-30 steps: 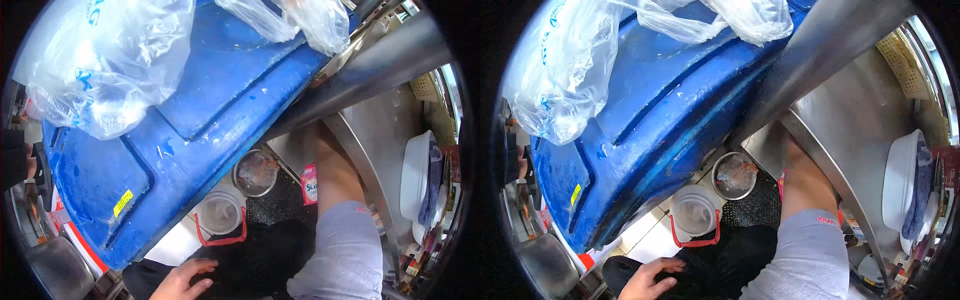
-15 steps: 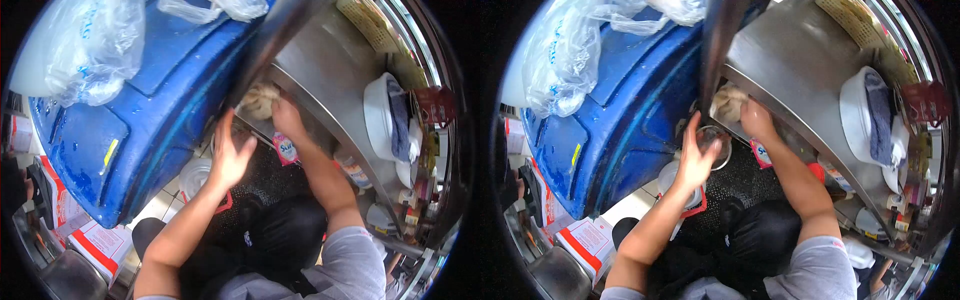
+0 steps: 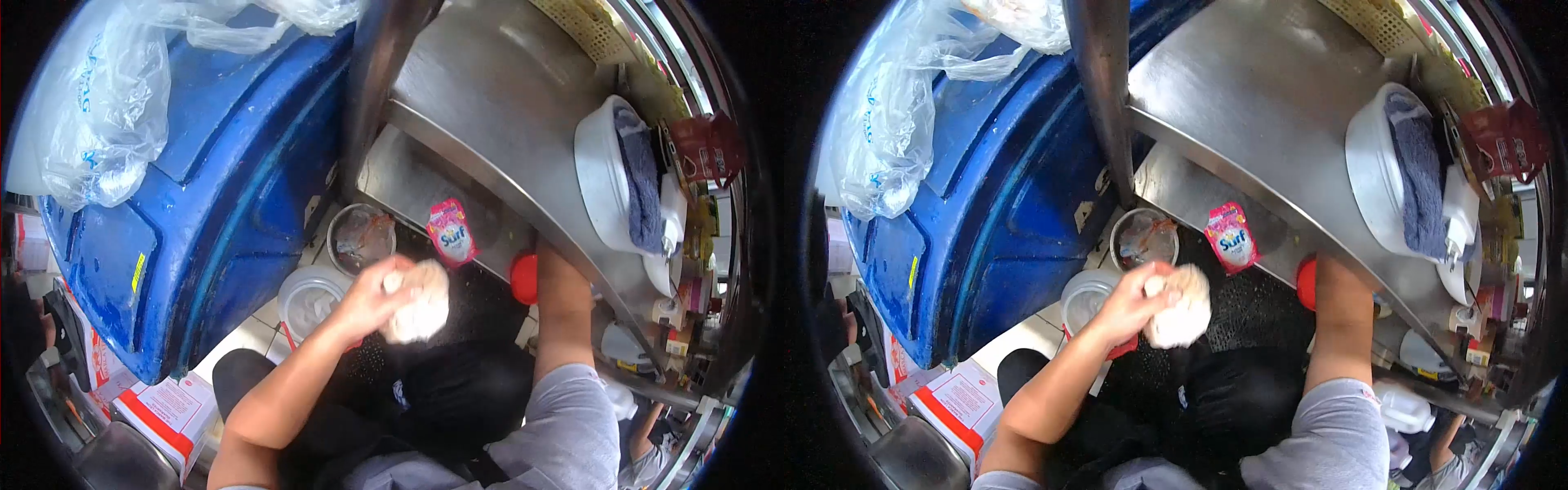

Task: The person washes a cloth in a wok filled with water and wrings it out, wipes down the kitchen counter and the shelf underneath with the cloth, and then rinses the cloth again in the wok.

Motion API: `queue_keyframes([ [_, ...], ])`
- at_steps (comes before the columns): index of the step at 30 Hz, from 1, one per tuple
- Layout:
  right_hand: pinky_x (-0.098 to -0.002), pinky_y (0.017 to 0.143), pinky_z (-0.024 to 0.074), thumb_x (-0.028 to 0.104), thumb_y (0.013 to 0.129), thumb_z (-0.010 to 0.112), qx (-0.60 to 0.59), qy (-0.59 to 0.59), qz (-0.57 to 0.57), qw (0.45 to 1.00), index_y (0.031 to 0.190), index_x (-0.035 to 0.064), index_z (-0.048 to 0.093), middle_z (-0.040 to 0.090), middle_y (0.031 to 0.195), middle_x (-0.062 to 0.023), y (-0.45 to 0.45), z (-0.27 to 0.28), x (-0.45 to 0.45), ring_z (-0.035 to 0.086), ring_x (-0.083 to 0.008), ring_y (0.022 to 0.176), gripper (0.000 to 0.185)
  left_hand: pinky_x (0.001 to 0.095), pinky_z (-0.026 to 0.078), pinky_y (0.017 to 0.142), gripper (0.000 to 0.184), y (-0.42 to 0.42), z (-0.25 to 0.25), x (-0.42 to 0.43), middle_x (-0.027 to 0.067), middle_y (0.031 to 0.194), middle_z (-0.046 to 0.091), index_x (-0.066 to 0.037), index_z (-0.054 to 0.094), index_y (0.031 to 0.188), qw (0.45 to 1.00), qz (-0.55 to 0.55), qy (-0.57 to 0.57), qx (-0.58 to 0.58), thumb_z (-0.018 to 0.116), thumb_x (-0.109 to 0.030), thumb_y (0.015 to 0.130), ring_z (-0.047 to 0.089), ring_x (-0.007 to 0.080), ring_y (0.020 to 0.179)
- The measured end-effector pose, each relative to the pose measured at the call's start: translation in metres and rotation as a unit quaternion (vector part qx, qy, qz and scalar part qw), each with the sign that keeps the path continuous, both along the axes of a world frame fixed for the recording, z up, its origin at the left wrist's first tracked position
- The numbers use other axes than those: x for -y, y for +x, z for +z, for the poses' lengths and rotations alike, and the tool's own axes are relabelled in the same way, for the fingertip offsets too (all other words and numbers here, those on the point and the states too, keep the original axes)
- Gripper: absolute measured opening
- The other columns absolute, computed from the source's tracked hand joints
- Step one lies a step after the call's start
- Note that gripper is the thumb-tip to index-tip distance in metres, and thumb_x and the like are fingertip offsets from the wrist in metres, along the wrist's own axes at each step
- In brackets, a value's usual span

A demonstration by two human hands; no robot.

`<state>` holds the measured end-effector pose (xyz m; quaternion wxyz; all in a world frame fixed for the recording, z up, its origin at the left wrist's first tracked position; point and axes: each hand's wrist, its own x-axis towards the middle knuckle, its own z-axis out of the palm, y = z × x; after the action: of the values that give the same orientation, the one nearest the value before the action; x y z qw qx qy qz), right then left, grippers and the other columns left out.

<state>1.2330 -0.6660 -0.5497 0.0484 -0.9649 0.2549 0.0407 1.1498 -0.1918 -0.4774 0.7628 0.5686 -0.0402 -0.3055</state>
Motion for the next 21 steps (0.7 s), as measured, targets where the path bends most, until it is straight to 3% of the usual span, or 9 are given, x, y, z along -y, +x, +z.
queue_keyframes([
  [2,-0.0393,0.106,0.0418,0.026,0.099,0.059,-0.023,0.009,-0.038,0.999,0.138,0.0032,0.052,0.058,0.135,-0.0123,-0.017,-0.019,0.023,0.053,-0.0258,0.128,0.046,0.0279,0.050,0.081,0.026,-0.017,-0.003,-0.014,0.0009,0.095,0.065,-0.005,0.060,0.110,0.998,-0.037,-0.028,-0.030,0.071,-0.020,0.092,0.059,0.0084,0.091],
  [4,-0.0394,0.106,0.0419,0.026,0.099,0.059,-0.027,0.013,-0.052,0.998,0.138,0.0032,0.053,0.059,0.135,-0.0126,-0.020,-0.032,0.032,0.053,-0.0262,0.127,0.045,0.0276,0.049,0.082,0.028,-0.026,-0.004,-0.033,-0.0004,0.098,0.063,-0.005,0.059,0.111,0.996,-0.078,0.022,-0.039,0.072,-0.021,0.092,0.057,0.0077,0.093],
  [10,-0.0397,0.105,0.0422,0.026,0.099,0.058,-0.020,0.011,-0.062,0.998,0.136,0.0031,0.054,0.060,0.133,-0.0134,-0.022,-0.048,0.041,0.054,-0.0272,0.126,0.043,0.0271,0.049,0.083,0.027,-0.039,-0.019,-0.059,0.0008,0.102,0.063,-0.004,0.059,0.114,0.997,-0.067,-0.004,-0.035,0.071,-0.018,0.093,0.058,0.0081,0.095],
  [12,-0.0398,0.105,0.0423,0.026,0.099,0.058,-0.013,0.011,-0.056,0.998,0.135,0.0030,0.055,0.060,0.133,-0.0137,-0.023,-0.046,0.043,0.055,-0.0276,0.125,0.043,0.0271,0.047,0.086,0.027,-0.039,-0.021,-0.063,0.0012,0.102,0.061,-0.004,0.060,0.114,0.993,-0.054,-0.019,-0.103,0.071,-0.018,0.093,0.056,0.0087,0.097],
  [20,-0.0403,0.104,0.0428,0.026,0.099,0.058,0.031,0.026,-0.008,0.999,0.132,0.0029,0.057,0.061,0.131,-0.0148,-0.023,-0.014,0.025,0.056,-0.0290,0.123,0.040,0.0273,0.048,0.083,0.025,-0.036,-0.032,-0.054,0.0007,0.099,0.061,-0.003,0.061,0.110,0.986,-0.068,-0.053,-0.140,0.071,-0.018,0.093,0.057,0.0091,0.094],
  [21,-0.0403,0.104,0.0428,0.026,0.099,0.058,0.037,0.029,-0.002,0.999,0.132,0.0029,0.057,0.061,0.130,-0.0149,-0.023,-0.009,0.020,0.056,-0.0292,0.123,0.040,0.0272,0.049,0.084,0.025,-0.036,-0.040,-0.047,0.0013,0.101,0.063,-0.003,0.062,0.111,0.990,-0.075,-0.058,-0.101,0.071,-0.017,0.092,0.058,0.0089,0.095],
])
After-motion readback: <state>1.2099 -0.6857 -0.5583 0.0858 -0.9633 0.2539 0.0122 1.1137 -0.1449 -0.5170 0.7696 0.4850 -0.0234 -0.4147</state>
